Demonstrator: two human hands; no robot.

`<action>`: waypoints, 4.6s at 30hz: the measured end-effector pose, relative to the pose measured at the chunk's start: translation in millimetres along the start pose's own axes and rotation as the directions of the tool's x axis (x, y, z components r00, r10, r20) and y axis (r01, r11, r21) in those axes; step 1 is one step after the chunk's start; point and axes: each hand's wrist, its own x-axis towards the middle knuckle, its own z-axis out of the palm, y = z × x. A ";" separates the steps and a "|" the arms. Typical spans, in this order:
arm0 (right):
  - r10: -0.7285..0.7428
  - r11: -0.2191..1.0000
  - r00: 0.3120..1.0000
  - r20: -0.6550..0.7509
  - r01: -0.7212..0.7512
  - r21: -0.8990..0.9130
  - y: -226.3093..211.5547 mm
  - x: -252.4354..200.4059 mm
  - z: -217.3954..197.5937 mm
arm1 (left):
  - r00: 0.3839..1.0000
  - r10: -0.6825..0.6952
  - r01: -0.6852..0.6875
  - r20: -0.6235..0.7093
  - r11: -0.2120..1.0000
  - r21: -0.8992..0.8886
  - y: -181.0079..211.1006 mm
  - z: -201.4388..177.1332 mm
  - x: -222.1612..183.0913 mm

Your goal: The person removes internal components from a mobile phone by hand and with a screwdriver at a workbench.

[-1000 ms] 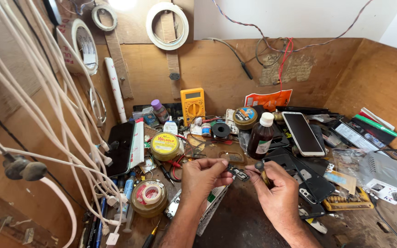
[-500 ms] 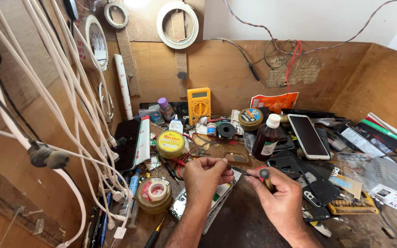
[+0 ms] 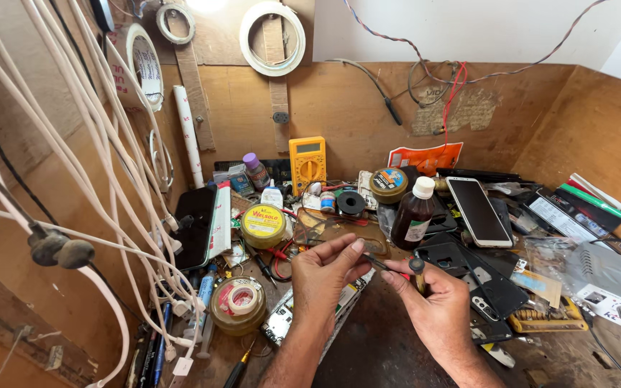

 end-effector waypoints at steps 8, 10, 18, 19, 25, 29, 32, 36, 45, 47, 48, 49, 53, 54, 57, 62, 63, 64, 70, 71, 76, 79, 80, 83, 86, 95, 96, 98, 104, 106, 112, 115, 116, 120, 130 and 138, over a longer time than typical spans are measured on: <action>-0.013 1.000 1.000 0.017 0.014 -0.025 -4.5 1.0 0.6 | 0.997 0.067 -0.065 -0.040 0.996 0.062 -0.5 2.6 -0.3; -0.042 0.998 0.999 0.000 0.042 -0.056 -7.0 2.1 -0.3 | 0.994 0.088 -0.084 -0.065 0.995 0.062 -1.0 2.1 0.1; 0.249 0.967 0.968 0.038 -0.251 0.054 -17.6 14.1 -15.8 | 0.980 0.140 -0.130 -0.139 0.988 0.082 -3.8 -2.8 6.0; 0.195 0.974 0.980 0.030 -0.190 -0.120 -18.4 13.1 -16.0 | 0.980 0.141 -0.132 -0.138 0.989 0.071 -4.0 -3.5 6.1; 0.011 0.797 0.999 0.044 0.018 -0.604 -15.5 -0.9 -4.1 | 0.988 0.085 -0.078 -0.132 0.995 0.057 -3.2 -3.4 6.3; 0.008 0.739 0.999 0.050 0.028 -0.673 -16.8 5.5 4.5 | 0.992 0.042 -0.036 -0.121 0.998 0.057 2.3 0.4 3.4; -0.021 0.688 0.997 0.077 0.071 -0.722 -16.4 12.5 5.0 | 0.993 0.016 -0.009 -0.120 0.998 0.057 2.8 2.2 2.2; 0.116 0.669 0.984 0.132 0.021 -0.743 -9.2 22.8 3.2 | 0.996 0.022 -0.016 -0.091 0.998 0.063 -1.9 1.2 2.9; -0.031 0.608 0.991 0.132 0.124 -0.784 -11.4 21.4 0.2 | 0.997 0.071 -0.068 -0.037 0.994 0.089 -17.6 4.3 -1.3; -0.035 0.621 0.993 0.111 0.109 -0.776 -13.9 20.1 0.9 | 0.996 0.081 -0.077 -0.037 0.992 0.102 -19.5 4.2 -0.7; -0.033 0.625 0.995 0.098 0.097 -0.775 -15.8 18.3 0.1 | 0.996 0.080 -0.076 -0.035 0.991 0.107 -21.0 4.5 -1.4; -0.070 0.623 0.993 0.094 0.117 -0.774 -18.0 17.4 0.2 | 0.996 0.079 -0.076 -0.034 0.993 0.094 -21.9 4.2 -2.0; -0.186 0.643 0.980 0.069 0.175 -0.746 -31.9 20.4 0.8 | 0.994 0.104 -0.101 -0.030 0.989 0.104 -22.4 5.4 -1.3; -0.206 0.659 0.977 0.063 0.186 -0.729 -36.2 21.7 2.9 | 0.992 0.118 -0.114 -0.032 0.986 0.125 -21.6 4.4 -1.2; -0.256 0.735 0.964 0.075 0.245 -0.633 -50.1 24.9 4.7 | 0.992 0.102 -0.098 -0.068 0.993 0.061 -19.2 5.1 -1.2; -0.244 0.784 0.962 0.124 0.271 -0.559 -65.0 24.9 13.6 | 0.984 0.145 -0.134 -0.103 0.985 0.106 -13.1 1.0 -1.7; -0.237 0.792 0.963 0.124 0.266 -0.549 -66.7 24.8 15.8 | 0.982 0.152 -0.139 -0.111 0.984 0.115 -12.1 0.6 -1.0; -0.249 0.789 0.958 0.140 0.285 -0.544 -68.1 24.2 17.7 | 0.980 0.161 -0.147 -0.120 0.982 0.116 -11.3 -0.7 -0.5; -0.278 0.795 0.935 0.221 0.353 -0.493 -66.9 22.0 26.6 | 0.968 0.198 -0.186 -0.156 0.979 0.087 -17.4 -8.0 5.9; -0.271 0.804 0.935 0.228 0.350 -0.481 -66.1 20.6 27.3 | 0.966 0.203 -0.192 -0.160 0.978 0.086 -19.5 -8.9 7.0; -0.306 0.803 0.930 0.205 0.368 -0.469 -65.2 11.5 29.7 | 0.979 0.138 -0.145 -0.153 0.989 -0.037 -19.6 -10.5 11.2; -0.326 0.806 0.927 0.187 0.376 -0.458 -68.8 7.3 28.2 | 0.971 0.176 -0.159 -0.160 0.981 0.110 -3.0 -7.3 6.4; -0.307 0.821 0.934 0.183 0.357 -0.446 -70.9 6.0 27.6 | 0.955 0.236 -0.190 -0.179 0.952 0.242 7.2 -7.0 2.9; -0.305 0.815 0.924 0.231 0.378 -0.438 -74.0 0.3 23.5 | 0.875 0.464 -0.344 -0.139 0.797 0.496 39.7 -9.9 -21.3; -0.367 0.764 0.887 0.279 0.459 -0.453 -73.5 -2.3 27.0 | 0.825 0.563 -0.358 -0.046 0.585 0.728 70.5 -16.3 -61.6; -0.382 0.671 0.852 0.358 0.522 -0.526 -59.6 -14.7 43.7 | 0.929 0.368 0.056 0.029 -0.219 0.974 108.4 -55.3 -139.7; -0.381 0.667 0.849 0.367 0.527 -0.526 -58.6 -15.0 45.3 | 0.938 0.344 0.155 -0.052 -0.281 0.947 109.2 -58.8 -143.3; -0.353 0.686 0.859 0.370 0.507 -0.522 -58.3 -16.2 45.5 | 0.933 0.327 0.265 -0.150 -0.346 0.900 107.8 -63.6 -150.3; -0.416 0.712 0.852 0.317 0.522 -0.470 -79.2 -16.6 45.0 | 0.922 0.327 0.340 -0.206 -0.433 0.835 114.6 -85.1 -144.2; -0.428 0.713 0.847 0.315 0.531 -0.458 -89.1 -15.8 46.7 | 0.929 0.323 0.328 -0.183 -0.484 0.811 113.7 -91.0 -136.8; -0.515 0.726 0.799 0.310 0.599 -0.336 -114.1 -21.0 53.7 | 0.936 0.190 0.351 -0.296 -0.573 0.741 111.7 -97.2 -127.1; -0.492 0.773 0.809 0.320 0.576 -0.267 -122.7 -27.6 53.1 | 0.930 0.205 0.367 -0.305 -0.573 0.733 116.0 -96.8 -131.6; -0.487 0.779 0.811 0.324 0.571 -0.258 -124.4 -30.1 52.6 | 0.927 0.211 0.375 -0.310 -0.570 0.731 117.3 -97.3 -134.1; -0.474 0.811 0.822 0.317 0.547 -0.206 -125.1 -37.1 53.8 | 0.944 0.260 0.328 -0.205 -0.656 0.679 117.6 -103.0 -143.2; -0.477 0.816 0.810 0.342 0.552 -0.170 -120.0 -44.5 53.4 | 0.945 0.185 0.318 -0.272 -0.724 0.612 115.1 -108.5 -133.0; -0.458 0.830 0.808 0.371 0.538 -0.146 -117.4 -48.2 56.4 | 0.955 0.121 0.263 -0.270 -0.769 0.583 113.5 -115.0 -130.4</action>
